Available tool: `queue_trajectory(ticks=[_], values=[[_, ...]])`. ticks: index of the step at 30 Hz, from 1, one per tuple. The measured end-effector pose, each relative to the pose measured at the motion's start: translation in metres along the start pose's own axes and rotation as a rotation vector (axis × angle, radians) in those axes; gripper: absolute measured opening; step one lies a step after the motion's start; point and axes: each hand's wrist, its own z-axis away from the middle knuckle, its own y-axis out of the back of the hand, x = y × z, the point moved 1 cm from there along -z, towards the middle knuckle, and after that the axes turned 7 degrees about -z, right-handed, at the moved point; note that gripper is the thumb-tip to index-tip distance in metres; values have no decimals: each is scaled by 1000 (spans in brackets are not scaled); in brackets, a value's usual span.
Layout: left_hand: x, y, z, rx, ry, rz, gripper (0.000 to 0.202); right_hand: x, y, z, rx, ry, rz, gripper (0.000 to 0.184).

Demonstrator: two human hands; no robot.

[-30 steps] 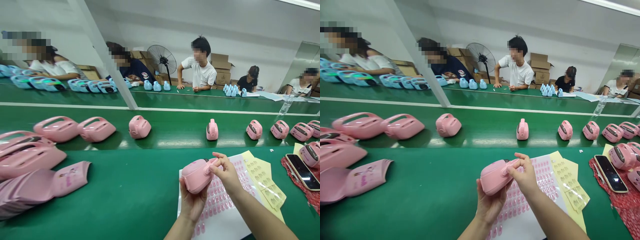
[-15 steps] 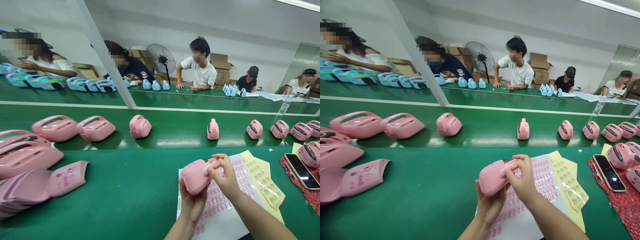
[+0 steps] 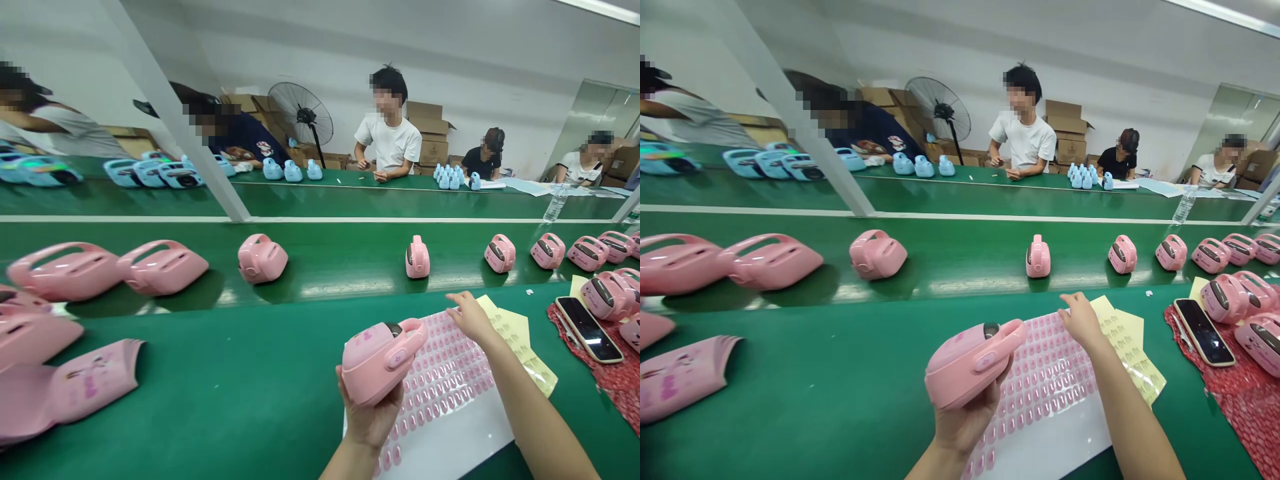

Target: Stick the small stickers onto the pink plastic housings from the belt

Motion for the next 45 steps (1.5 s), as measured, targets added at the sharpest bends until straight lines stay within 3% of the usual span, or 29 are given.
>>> queue_trajectory(ticks=[3,6,9,12,14,16,20,24,29,35,39,42,45], values=[[2,-7,-3,21,-15,-10,78,18,-2,-6,-71,11,67,18],[3,-16,-6,113,-104,-154,68,20,-6,-5,-95,79,29,13],[3,-27,-5,195,-287,-517,81,16,-2,-6,-102,130,-28,13],[2,-34,3,223,-554,-1047,103,4,13,-3,-60,160,-226,9],[-1,-36,8,143,-703,-1397,99,-10,23,7,-85,188,-421,9],[-5,-36,11,-1,-782,-1655,87,-28,28,22,-197,234,-543,11],[-8,-38,8,-141,-894,-1887,80,-58,25,50,-375,291,-494,8],[-8,-40,4,-147,-974,-1944,76,-67,18,57,-343,250,-383,9],[-9,-38,2,-153,-975,-1827,71,-67,16,54,-318,251,-328,13],[-6,-47,3,7,-734,-1518,61,-65,11,54,-258,269,-312,15],[-4,-54,4,70,-651,-1406,59,-64,9,56,-225,373,-210,12],[-4,-55,5,81,-661,-1410,60,-66,12,63,-176,504,-11,10],[-4,-53,5,103,-663,-1436,62,-69,16,71,-122,590,217,20]])
